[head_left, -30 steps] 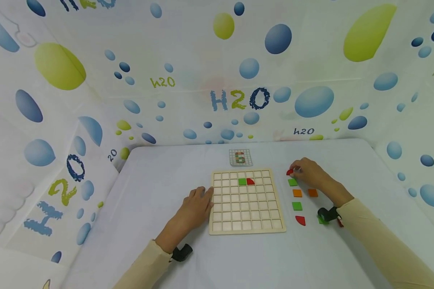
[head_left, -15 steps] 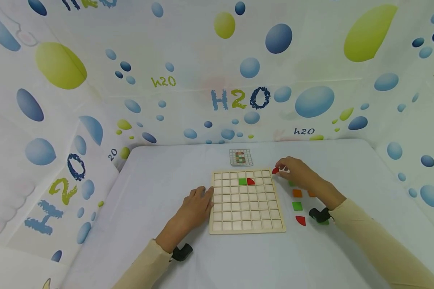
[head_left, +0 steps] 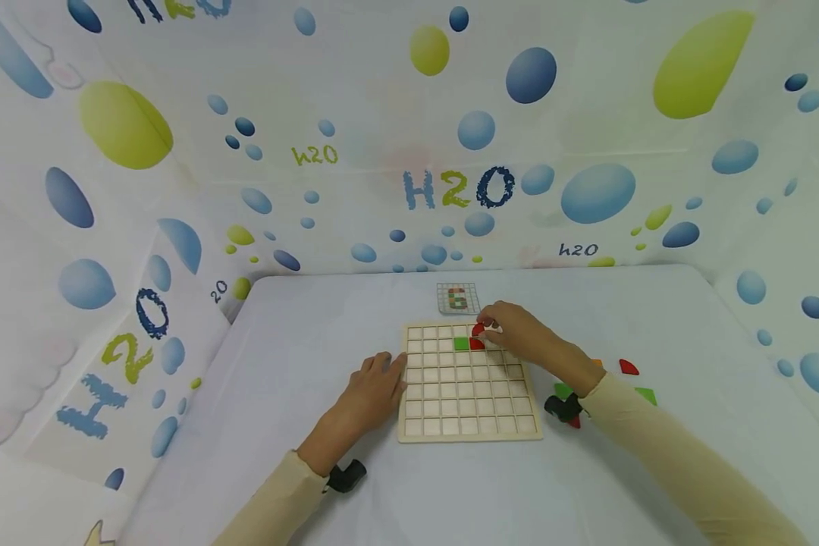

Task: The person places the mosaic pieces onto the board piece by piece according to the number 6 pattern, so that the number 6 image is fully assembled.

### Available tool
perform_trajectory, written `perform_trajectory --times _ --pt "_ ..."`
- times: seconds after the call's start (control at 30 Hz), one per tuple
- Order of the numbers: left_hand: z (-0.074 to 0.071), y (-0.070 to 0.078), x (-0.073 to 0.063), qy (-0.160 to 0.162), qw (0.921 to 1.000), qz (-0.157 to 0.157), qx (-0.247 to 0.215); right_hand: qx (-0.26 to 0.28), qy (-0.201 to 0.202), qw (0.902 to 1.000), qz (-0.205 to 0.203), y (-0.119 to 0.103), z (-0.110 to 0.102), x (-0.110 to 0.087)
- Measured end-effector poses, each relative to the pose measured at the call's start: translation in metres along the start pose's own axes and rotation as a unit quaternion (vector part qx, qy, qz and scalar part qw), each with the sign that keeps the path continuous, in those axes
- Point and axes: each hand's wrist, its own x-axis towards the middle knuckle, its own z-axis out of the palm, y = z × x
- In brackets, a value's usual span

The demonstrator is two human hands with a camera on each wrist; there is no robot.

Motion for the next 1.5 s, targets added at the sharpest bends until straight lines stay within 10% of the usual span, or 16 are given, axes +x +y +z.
perform_trajectory --times 1.5 --pt "-0.005 -0.004 0.003 -0.005 1.0 -0.004 -0.006 -0.09 -0.013 0.9958 -0.012 -0.026 0.044 0.033"
